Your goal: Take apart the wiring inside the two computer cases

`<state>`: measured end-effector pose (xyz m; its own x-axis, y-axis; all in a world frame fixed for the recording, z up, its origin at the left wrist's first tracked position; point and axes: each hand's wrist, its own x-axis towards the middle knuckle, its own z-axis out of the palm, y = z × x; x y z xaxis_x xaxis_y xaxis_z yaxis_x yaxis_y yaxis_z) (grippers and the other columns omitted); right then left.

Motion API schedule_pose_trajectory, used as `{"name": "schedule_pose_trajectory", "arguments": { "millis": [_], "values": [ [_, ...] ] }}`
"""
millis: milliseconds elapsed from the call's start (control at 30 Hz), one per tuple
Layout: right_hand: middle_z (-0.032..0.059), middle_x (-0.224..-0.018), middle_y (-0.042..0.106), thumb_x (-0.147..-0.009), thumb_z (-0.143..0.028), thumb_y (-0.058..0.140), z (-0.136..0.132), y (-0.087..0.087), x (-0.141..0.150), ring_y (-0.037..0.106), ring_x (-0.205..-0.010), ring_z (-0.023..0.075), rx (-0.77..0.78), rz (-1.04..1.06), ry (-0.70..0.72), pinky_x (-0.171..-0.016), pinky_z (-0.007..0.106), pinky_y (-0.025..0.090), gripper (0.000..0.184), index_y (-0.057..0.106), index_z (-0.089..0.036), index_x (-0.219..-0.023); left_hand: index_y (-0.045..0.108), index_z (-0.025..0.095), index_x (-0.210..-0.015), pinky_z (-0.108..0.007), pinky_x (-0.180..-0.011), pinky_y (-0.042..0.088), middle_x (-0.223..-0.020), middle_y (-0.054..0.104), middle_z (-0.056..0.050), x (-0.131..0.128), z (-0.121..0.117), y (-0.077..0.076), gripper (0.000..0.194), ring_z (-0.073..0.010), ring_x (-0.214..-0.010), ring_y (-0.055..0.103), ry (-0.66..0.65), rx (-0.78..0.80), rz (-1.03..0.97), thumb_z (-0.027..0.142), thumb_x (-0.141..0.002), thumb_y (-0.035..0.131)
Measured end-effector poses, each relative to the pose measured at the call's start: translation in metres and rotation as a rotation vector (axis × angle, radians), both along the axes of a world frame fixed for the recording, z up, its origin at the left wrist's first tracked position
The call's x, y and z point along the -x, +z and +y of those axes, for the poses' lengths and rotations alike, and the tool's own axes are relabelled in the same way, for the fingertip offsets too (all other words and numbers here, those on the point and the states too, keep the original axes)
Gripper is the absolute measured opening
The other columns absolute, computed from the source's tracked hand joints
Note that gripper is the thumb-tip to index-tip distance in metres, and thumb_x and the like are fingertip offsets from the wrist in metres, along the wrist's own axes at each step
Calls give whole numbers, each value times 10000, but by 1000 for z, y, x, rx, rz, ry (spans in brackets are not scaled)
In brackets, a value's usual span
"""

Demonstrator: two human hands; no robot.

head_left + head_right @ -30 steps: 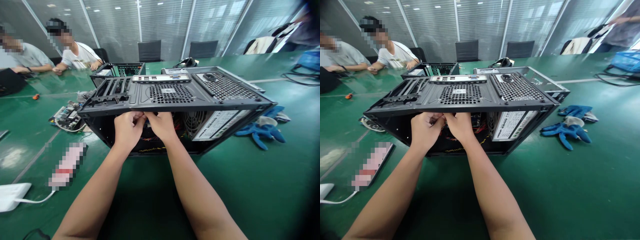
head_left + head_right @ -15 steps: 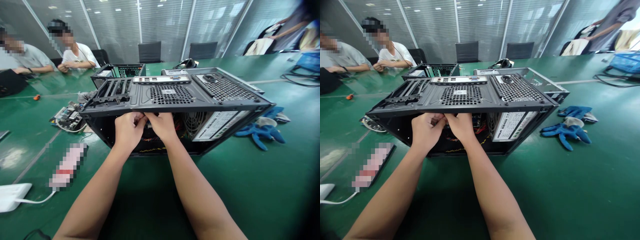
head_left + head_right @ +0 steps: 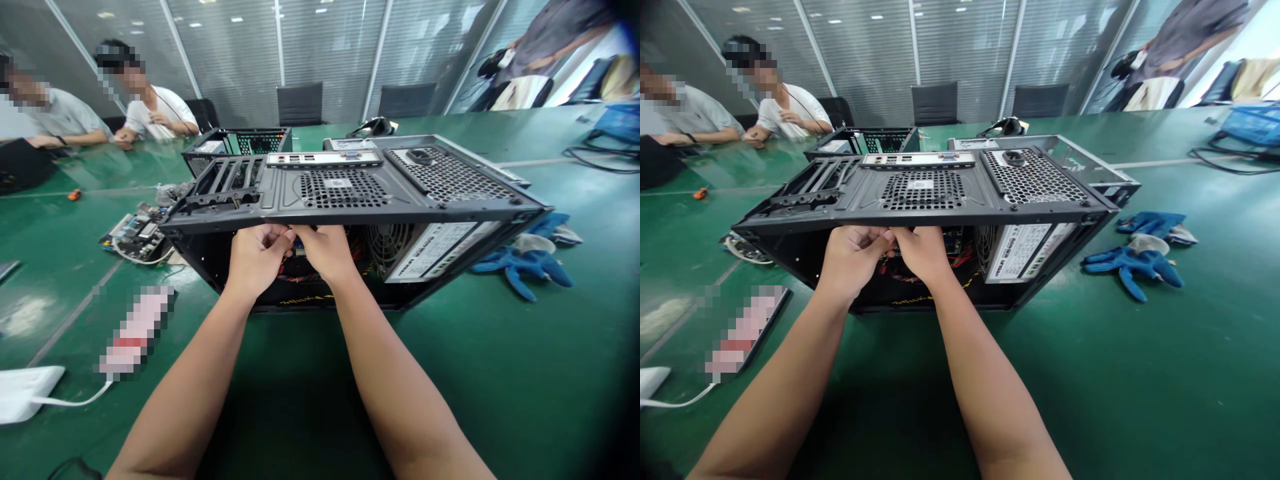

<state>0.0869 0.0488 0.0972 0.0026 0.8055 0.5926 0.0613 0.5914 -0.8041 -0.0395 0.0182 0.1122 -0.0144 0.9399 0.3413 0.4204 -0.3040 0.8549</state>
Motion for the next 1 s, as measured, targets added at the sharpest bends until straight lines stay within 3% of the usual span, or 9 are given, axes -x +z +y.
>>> {"name": "schedule_pose_trajectory", "arguments": {
  "millis": [167, 300, 600, 1000],
  "values": [
    [17, -820, 717, -881, -414, 601, -3, 3, 1, 661, -945, 227, 5, 17, -56, -971, 410, 473, 210, 699, -246, -960, 673, 178, -726, -213, -461, 450, -627, 685, -1, -3, -4, 4, 82, -110, -490, 585, 76, -68, 72, 226, -783, 639],
    [37, -877, 729, -866, -413, 623, -6, 6, 1, 660, -996, 241, 9, -5, -51, -988, 422, 466, 219, 703, -244, -981, 661, 177, -712, -214, -553, 502, -701, 726, -6, -5, -6, 7, 47, -115, -574, 639, 117, -158, 151, 173, -754, 641],
    [27, -824, 720, -868, -390, 632, -7, 8, 0, 664, -986, 247, 16, -31, -86, -964, 428, 487, 187, 704, -263, -984, 676, 181, -699, -232, -614, 527, -690, 742, -3, -5, -8, 8, 55, -137, -600, 676, 158, -182, 276, 200, -749, 665],
    [14, -805, 696, -898, -353, 579, -3, 2, -1, 653, -931, 224, 27, -27, 16, -955, 409, 472, 170, 699, -243, -945, 696, 179, -743, -216, -500, 461, -605, 697, 2, 0, -5, 6, 128, -121, -518, 624, 25, -60, 123, 228, -822, 608]
  ]
}}
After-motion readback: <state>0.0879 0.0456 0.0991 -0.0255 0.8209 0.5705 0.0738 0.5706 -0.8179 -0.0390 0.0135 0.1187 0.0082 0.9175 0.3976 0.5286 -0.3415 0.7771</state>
